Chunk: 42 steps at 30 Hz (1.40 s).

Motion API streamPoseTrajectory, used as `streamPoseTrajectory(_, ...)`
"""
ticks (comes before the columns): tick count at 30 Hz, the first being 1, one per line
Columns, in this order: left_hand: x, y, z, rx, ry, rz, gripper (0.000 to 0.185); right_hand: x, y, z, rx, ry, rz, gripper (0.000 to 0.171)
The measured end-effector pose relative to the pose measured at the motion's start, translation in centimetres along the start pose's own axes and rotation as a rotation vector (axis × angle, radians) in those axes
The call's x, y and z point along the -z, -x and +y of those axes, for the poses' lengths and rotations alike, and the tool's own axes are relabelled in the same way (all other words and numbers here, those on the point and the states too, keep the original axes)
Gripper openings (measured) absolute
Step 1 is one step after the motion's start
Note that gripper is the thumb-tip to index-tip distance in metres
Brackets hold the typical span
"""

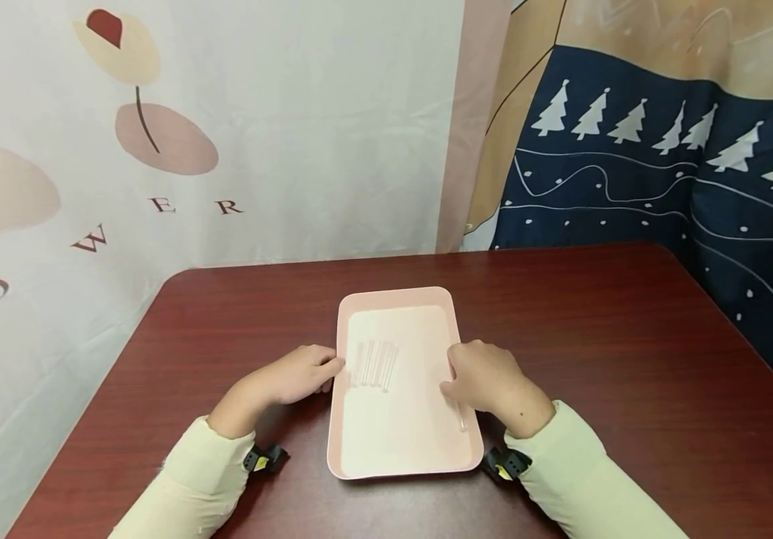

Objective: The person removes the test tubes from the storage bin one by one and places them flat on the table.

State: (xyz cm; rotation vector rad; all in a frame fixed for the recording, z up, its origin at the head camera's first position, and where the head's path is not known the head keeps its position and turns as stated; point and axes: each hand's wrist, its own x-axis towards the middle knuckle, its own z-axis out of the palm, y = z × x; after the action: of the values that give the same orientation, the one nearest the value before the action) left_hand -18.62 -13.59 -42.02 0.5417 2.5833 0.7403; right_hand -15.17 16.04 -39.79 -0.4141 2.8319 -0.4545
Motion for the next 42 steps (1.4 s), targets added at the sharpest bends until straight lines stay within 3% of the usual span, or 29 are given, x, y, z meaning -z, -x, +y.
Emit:
streamPoseTrajectory(17,0.2,0.0,0.2,0.004,-0.003,-0.001,0.037,-0.1,-0.2,0.3,0.019,0.028,-0.011,0.025)
streamPoseTrajectory(42,0.0,0.0,0.1,-0.001,0.007,-0.005,0.037,0.0,-0.8,1.2,0.088,-0.102,-0.005,0.029)
